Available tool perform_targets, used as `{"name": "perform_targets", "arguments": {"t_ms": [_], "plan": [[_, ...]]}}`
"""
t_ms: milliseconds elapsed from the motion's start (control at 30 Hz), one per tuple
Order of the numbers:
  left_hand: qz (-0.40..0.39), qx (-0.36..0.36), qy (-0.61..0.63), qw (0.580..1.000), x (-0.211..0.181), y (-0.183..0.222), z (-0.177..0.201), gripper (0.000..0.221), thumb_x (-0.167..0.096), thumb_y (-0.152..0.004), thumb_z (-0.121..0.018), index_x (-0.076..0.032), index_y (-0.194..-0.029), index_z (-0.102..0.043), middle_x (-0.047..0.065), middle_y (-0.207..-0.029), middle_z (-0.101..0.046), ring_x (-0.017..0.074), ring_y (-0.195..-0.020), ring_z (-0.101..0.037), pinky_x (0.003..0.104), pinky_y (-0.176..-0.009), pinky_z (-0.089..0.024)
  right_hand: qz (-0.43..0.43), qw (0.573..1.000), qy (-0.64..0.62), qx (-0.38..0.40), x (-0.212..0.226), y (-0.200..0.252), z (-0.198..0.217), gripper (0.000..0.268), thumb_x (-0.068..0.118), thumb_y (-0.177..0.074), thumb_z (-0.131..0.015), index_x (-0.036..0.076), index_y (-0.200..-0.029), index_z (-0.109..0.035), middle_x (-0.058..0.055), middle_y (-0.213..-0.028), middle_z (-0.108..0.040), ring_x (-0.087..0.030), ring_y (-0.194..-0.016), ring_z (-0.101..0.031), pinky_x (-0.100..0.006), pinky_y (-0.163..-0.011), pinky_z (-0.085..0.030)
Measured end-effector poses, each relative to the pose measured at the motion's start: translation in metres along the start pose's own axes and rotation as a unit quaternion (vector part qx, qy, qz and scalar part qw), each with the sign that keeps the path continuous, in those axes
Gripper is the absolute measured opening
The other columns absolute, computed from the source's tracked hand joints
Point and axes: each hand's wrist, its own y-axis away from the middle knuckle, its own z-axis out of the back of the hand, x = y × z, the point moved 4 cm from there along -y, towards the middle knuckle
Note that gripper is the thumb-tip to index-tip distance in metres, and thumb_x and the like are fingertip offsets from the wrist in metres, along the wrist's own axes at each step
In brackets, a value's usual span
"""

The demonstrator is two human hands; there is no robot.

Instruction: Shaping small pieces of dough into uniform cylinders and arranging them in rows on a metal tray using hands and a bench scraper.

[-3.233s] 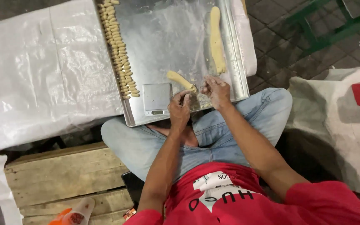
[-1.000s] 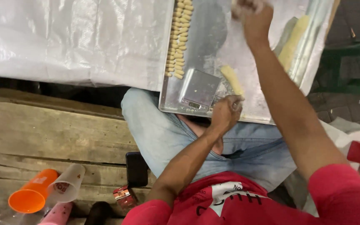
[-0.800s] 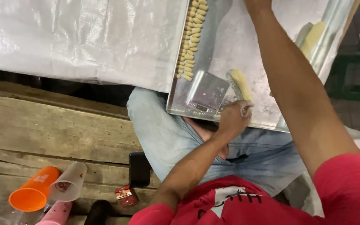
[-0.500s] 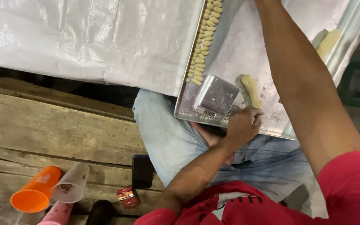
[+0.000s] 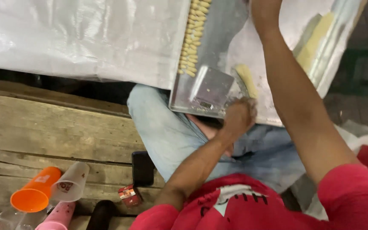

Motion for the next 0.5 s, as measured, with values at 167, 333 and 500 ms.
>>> {"name": "perform_targets", "arguments": {"t_ms": [167, 333, 500], "plan": [[-0.055, 0.015, -0.083, 0.995, -0.007, 0.010, 0.011, 0.015, -0.016, -0.087, -0.060, -0.006, -0.094, -0.069, 0.017, -0.088, -0.066, 0.0418, -0.078, -0.065, 0.054, -0.054, -0.051, -0.016, 0.999, 0.042, -0.004, 0.000, 0.114, 0.049, 0.013, 0.011, -0.103, -0.075, 0.001, -0.111, -0.077, -0.009, -0.097, -0.076, -0.015, -0.090, -0.069, -0.034, -0.076, -0.061], [-0.007, -0.002, -0.111, 0.994, -0.001, 0.008, 0.011, 0.021, -0.021, -0.086, -0.065, -0.003, -0.094, -0.072, 0.016, -0.090, -0.066, 0.0397, -0.083, -0.071, 0.052, -0.066, -0.062, -0.126, 0.990, 0.040, -0.059, -0.023, 0.251, 0.081, 0.023, 0.008, -0.089, -0.078, 0.007, -0.112, -0.077, -0.015, -0.109, -0.073, -0.030, -0.099, -0.074, -0.035, -0.083, -0.061], [-0.020, -0.008, -0.102, 0.995, 0.022, 0.003, -0.003, 0.029, -0.017, -0.078, -0.076, 0.002, -0.099, -0.070, 0.025, -0.112, -0.063, 0.0472, -0.099, -0.069, 0.056, -0.082, -0.062, -0.097, 0.989, -0.029, -0.106, -0.011, 0.295, 0.059, 0.044, -0.008, -0.076, -0.090, -0.011, -0.114, -0.067, -0.021, -0.111, -0.062, -0.036, -0.094, -0.073, -0.034, -0.081, -0.065]]}}
